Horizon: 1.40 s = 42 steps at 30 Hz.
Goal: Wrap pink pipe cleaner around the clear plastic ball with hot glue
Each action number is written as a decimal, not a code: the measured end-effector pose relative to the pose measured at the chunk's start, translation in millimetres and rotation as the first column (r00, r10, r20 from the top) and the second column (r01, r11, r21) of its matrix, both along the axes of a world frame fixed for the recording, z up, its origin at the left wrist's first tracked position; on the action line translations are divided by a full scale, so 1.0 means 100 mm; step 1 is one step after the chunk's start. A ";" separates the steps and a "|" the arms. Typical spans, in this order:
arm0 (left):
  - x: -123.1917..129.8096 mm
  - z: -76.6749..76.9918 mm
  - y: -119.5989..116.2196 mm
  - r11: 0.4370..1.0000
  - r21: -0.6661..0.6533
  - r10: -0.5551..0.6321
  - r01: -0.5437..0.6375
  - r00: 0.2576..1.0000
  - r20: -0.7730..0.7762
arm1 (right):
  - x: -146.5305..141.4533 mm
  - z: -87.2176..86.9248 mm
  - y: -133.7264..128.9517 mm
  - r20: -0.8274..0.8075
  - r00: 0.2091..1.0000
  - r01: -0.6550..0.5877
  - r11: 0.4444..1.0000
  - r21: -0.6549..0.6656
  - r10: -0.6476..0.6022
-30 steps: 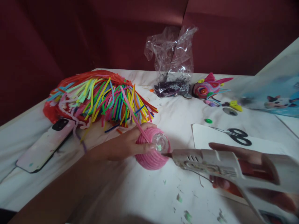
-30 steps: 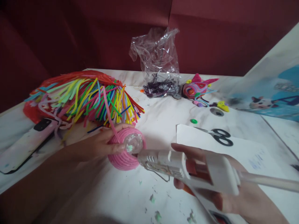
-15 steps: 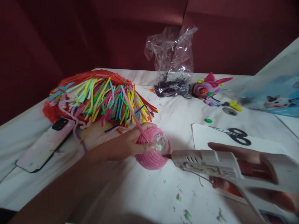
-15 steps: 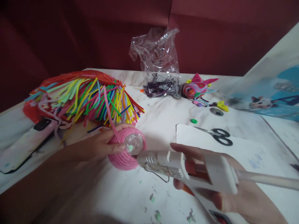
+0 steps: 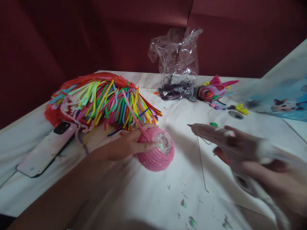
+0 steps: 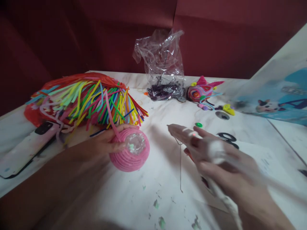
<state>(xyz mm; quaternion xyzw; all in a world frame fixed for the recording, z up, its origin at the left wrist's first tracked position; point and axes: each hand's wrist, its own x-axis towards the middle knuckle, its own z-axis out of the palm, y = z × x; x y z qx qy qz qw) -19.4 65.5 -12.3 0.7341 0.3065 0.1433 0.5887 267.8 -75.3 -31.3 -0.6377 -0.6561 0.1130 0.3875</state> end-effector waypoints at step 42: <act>0.17 0.09 -0.34 0.983 -0.143 -0.099 0.113 0.990 0.097 | -0.89 0.04 0.11 -0.050 0.966 -0.256 0.966 -0.017 0.255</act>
